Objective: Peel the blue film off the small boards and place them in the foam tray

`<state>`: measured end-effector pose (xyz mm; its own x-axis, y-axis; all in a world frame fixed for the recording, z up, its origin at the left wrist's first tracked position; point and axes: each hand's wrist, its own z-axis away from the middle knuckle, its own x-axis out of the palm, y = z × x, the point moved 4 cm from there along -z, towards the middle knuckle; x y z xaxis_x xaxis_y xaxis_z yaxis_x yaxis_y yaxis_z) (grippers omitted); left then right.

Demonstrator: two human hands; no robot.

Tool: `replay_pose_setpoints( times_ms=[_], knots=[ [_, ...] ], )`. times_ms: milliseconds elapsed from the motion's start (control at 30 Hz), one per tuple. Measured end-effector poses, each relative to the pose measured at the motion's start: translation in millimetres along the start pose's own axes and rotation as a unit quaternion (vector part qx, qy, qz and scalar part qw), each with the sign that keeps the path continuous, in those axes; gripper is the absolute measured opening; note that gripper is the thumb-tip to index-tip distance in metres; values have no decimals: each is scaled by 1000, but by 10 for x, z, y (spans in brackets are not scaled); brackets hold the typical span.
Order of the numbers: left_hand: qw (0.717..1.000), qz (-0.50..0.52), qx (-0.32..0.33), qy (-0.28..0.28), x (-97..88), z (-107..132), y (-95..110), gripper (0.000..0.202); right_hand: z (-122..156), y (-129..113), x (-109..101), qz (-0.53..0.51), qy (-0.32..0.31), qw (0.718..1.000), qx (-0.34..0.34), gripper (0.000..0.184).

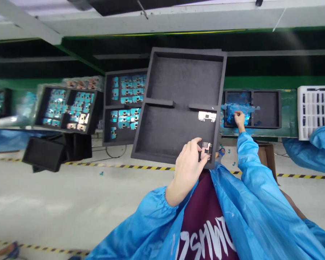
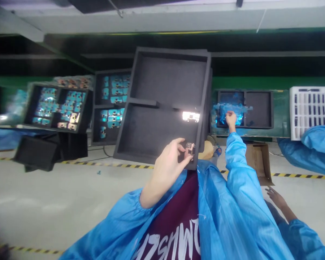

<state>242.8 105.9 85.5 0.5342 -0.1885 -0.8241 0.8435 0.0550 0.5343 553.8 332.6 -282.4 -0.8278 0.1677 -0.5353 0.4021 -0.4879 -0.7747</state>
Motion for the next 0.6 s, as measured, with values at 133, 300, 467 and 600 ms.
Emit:
replay_pose_setpoints(
  times_ms=[133, 300, 467, 600],
  knots=[
    [998, 45, -45, 11, 58, -27, -20, 50, 14, -15, 37, 27, 6, 999, -24, 47],
    [991, 101, -84, 13, 74, -88, -12, 33, 50, -5, 111, 53, 1, 998, -42, 34],
    [976, 194, -99, 23, -11, -124, 56, 18, 119, -10, 170, 59, -8, 996, -62, 27],
    [967, 244, -63, 46, -270, -343, 67, 11, 172, -17, 207, 51, -18, 996, -72, 29]
  ],
)
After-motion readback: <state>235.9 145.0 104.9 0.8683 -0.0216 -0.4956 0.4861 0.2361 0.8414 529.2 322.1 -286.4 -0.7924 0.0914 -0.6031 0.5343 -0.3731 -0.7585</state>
